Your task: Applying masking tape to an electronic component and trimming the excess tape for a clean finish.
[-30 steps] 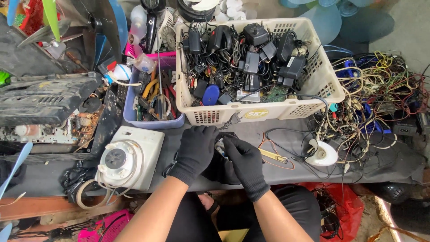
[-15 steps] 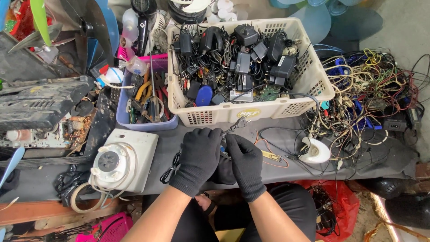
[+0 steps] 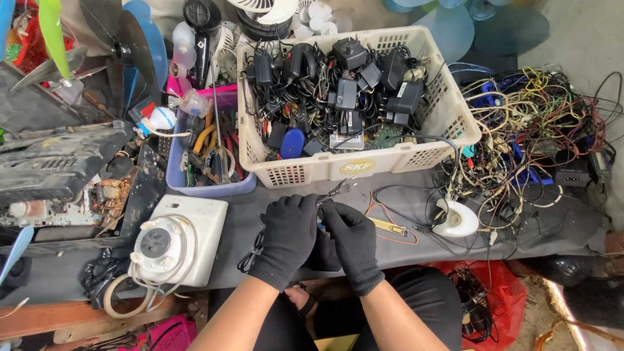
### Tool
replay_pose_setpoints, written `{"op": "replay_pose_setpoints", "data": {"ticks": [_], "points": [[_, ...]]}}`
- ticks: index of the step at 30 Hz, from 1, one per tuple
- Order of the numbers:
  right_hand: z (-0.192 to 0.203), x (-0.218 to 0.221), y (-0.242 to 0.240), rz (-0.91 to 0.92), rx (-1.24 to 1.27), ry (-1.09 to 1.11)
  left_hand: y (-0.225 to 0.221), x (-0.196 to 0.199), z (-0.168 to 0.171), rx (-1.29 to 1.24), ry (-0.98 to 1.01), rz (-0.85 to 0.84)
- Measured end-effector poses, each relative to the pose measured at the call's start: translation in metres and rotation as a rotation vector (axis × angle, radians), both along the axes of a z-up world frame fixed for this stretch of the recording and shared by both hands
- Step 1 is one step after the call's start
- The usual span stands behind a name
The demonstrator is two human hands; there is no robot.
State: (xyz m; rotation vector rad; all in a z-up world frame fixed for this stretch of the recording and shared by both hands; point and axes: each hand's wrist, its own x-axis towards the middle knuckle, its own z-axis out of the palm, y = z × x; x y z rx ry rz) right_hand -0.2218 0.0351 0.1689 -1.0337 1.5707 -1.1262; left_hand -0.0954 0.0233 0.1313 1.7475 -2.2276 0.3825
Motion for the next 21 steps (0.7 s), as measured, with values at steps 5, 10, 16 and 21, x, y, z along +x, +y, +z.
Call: {"op": "replay_pose_setpoints", "data": {"ticks": [5,10,16,21], "points": [[-0.011,-0.007,-0.005,0.021,0.102,0.005,0.000,0.002,-0.033,0.046,0.109,0.098],[-0.028,-0.015,-0.002,0.075,0.191,0.007,0.005,0.003,-0.075,0.043,0.119,0.070],[-0.032,-0.020,-0.010,0.091,0.266,-0.170,0.011,-0.002,-0.058,0.109,0.268,0.126],[-0.055,-0.025,-0.019,0.059,0.288,-0.430,-0.004,0.007,-0.103,0.181,0.165,0.011]]}}
